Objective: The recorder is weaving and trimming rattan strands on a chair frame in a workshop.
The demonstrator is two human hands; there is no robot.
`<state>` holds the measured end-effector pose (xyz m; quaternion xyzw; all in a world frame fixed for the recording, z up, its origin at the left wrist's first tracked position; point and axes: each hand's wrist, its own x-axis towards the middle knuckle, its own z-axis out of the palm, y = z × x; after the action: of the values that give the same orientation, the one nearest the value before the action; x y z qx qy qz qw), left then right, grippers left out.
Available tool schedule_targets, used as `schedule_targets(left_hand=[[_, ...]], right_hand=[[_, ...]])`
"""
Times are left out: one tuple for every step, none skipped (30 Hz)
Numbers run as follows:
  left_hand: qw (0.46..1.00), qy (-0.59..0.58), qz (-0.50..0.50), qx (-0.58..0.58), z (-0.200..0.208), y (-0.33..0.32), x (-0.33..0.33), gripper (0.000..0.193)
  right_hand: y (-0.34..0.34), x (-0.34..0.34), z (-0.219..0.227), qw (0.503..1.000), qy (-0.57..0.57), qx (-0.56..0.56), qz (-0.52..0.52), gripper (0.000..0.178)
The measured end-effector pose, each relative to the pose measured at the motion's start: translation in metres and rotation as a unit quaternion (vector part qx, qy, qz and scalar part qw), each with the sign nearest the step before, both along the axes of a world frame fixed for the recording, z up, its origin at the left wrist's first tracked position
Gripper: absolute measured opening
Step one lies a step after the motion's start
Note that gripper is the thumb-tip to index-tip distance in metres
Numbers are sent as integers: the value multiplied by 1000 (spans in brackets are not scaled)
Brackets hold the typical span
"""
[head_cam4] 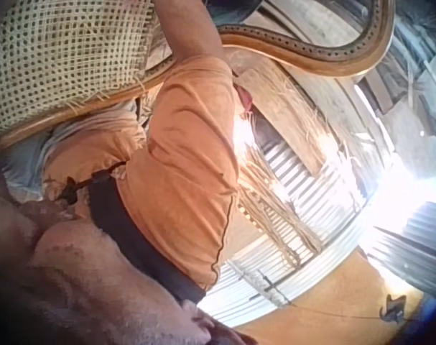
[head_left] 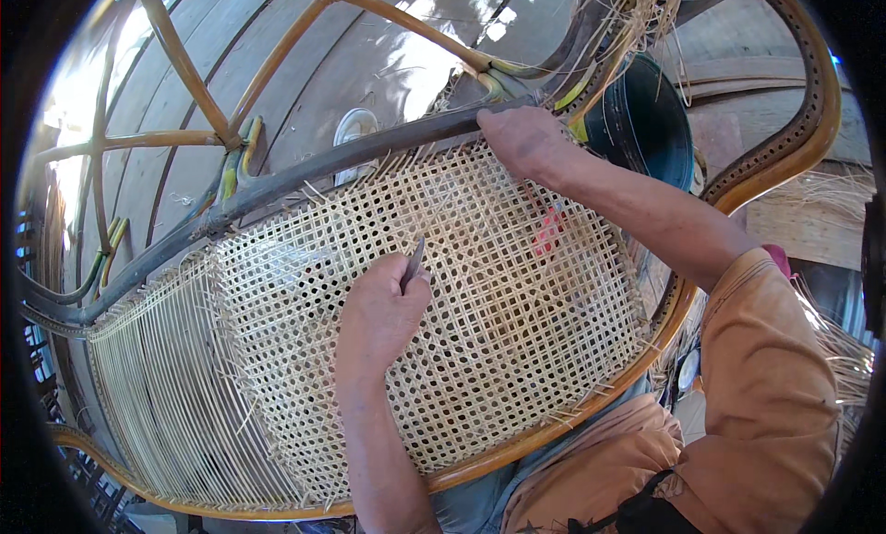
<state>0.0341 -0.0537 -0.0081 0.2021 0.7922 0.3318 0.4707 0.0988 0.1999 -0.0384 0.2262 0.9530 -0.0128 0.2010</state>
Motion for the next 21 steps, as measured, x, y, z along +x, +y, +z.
schedule_targets(left_hand=[[1000,9,-6,5,0,1,0,16],[1000,22,-10,15,0,1,0,17],[1000,11,-15,2,0,2,0,17],[999,36,-12,24,0,2,-1,17],[999,31,-30,-2,0,2,-3,18],[999,14,-44,-22,1,2,-5,18],[998,26,-48,-30,1,3,-7,18],[997,30,-53,-36,2,3,-9,18],[996,32,-53,-66,3,3,-10,18],[996,36,-64,-48,4,4,-10,18],[995,40,-67,-57,5,4,-11,18],[995,30,-73,-63,5,5,-11,17],[997,3,-59,-55,6,5,-12,16],[996,15,-61,-68,6,6,-12,16],[997,-1,-40,-64,6,6,-12,16],[997,-21,-16,-79,6,6,-12,16],[996,-31,-6,-88,6,6,-13,16],[998,-24,-14,-64,5,6,-13,16],[998,-22,-3,-61,4,5,-13,17],[997,-37,8,-72,4,5,-13,17],[996,-37,4,-79,3,4,-13,17]], right_hand=[[0,1,-2,1000,-4,-4,-13,15],[0,2,-4,1000,1,-1,-10,15],[0,3,-6,1000,10,-4,-29,16],[1,4,-9,998,16,-4,-54,18],[2,5,-11,999,18,-10,-49,18],[3,7,-13,999,30,-17,-36,20],[4,8,-14,999,36,-21,-28,22],[6,10,-15,998,43,-25,-24,22],[7,12,-16,997,62,-34,-4,23],[9,14,-16,996,79,-40,13,24],[10,16,-16,996,83,-44,9,24],[11,17,-16,994,95,-45,17,23],[12,19,-17,992,111,-46,27,23],[13,20,-17,993,110,-45,24,23],[14,20,-18,991,122,-53,18,23],[14,21,-19,989,134,-59,12,24],[14,22,-20,989,137,-60,11,24],[14,22,-22,987,146,-61,5,24],[15,23,-23,986,152,-65,-4,24],[15,24,-25,986,155,-65,-5,24],[16,24,-26,983,171,-73,-5,24]])
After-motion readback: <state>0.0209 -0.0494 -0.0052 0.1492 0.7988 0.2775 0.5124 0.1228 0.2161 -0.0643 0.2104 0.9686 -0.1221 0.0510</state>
